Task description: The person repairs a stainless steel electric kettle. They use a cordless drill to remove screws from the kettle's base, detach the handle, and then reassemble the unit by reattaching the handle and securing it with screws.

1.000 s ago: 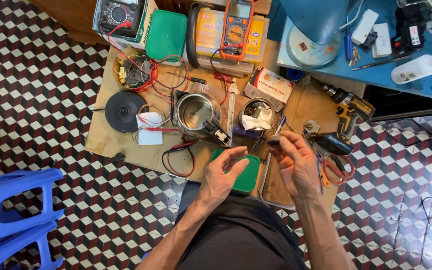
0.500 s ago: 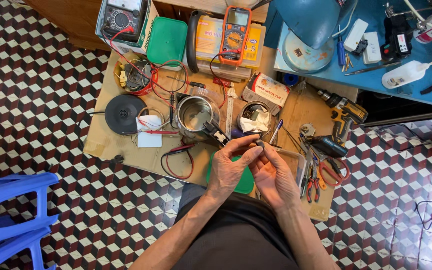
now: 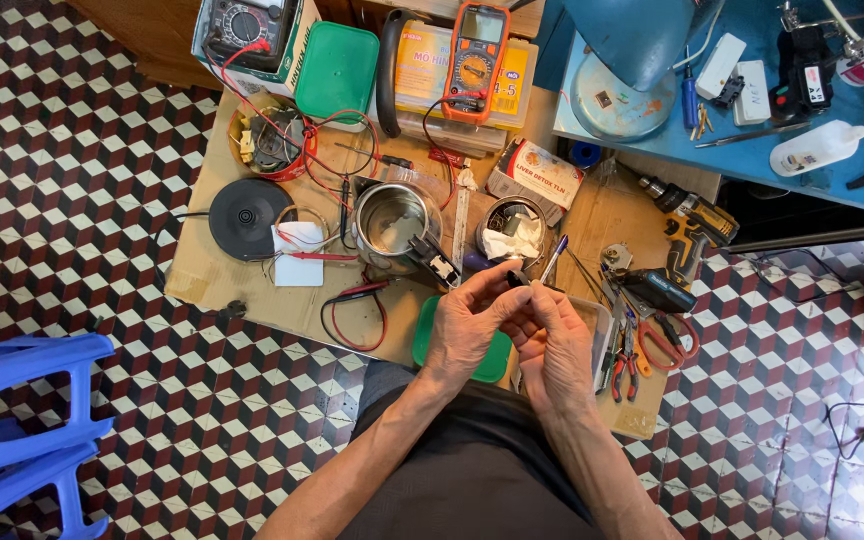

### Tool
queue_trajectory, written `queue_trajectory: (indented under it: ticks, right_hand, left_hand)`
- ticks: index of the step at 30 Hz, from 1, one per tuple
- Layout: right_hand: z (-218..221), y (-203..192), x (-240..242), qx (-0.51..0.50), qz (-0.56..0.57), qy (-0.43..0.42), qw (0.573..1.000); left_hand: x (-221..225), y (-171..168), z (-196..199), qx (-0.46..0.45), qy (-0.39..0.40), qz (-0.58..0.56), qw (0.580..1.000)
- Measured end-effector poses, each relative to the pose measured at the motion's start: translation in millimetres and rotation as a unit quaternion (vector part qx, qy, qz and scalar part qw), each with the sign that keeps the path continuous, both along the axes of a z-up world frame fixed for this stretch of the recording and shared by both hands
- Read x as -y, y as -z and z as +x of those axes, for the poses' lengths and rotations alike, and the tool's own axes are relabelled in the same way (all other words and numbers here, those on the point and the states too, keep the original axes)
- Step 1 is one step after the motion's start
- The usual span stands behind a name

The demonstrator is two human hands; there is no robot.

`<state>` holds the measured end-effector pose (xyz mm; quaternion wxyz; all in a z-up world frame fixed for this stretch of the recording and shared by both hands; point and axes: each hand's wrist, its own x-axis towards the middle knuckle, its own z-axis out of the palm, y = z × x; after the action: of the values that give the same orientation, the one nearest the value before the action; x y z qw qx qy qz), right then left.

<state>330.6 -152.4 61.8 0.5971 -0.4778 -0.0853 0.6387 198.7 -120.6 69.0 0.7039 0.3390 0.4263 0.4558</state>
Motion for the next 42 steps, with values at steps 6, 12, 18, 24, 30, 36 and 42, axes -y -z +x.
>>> queue_trajectory:
  ticks: [6,12,18,24,30,36,42]
  right_hand:
    - [-1.3,2.1,1.4,-0.007,0.010,0.005,1.000]
    - [-4.0,0.3,2.0,0.004,0.028,-0.012,1.000]
    - [-9.4,-8.9,1.3,0.041,0.015,-0.055,0.998]
    - [-1.8,-30.0,-7.6,0.283,0.059,-0.066,0.955]
    - [2.2,-44.3,-12.5,0.373,0.075,-0.136,0.915]
    - [1.6,-18.2,6.8,0.432,0.086,-0.135,0.888]
    - [15.1,-0.8,25.5,0.317,0.137,-0.192,0.919]
  left_hand:
    - [-1.7,1.7,3.1,0.055,-0.013,-0.052,0.997]
    - [-1.0,-0.2,2.1,0.061,-0.012,-0.091,0.994]
    - [-0.6,-9.7,7.0,-0.012,-0.050,-0.057,0.997]
    - [-3.8,-24.5,0.2,-0.241,-0.058,0.084,0.965]
    - [-0.3,-34.1,-3.2,-0.328,-0.033,0.120,0.936]
    - [8.2,-18.1,-9.9,-0.342,0.046,0.136,0.929]
    - [17.2,1.3,-30.3,-0.020,0.111,-0.142,0.983]
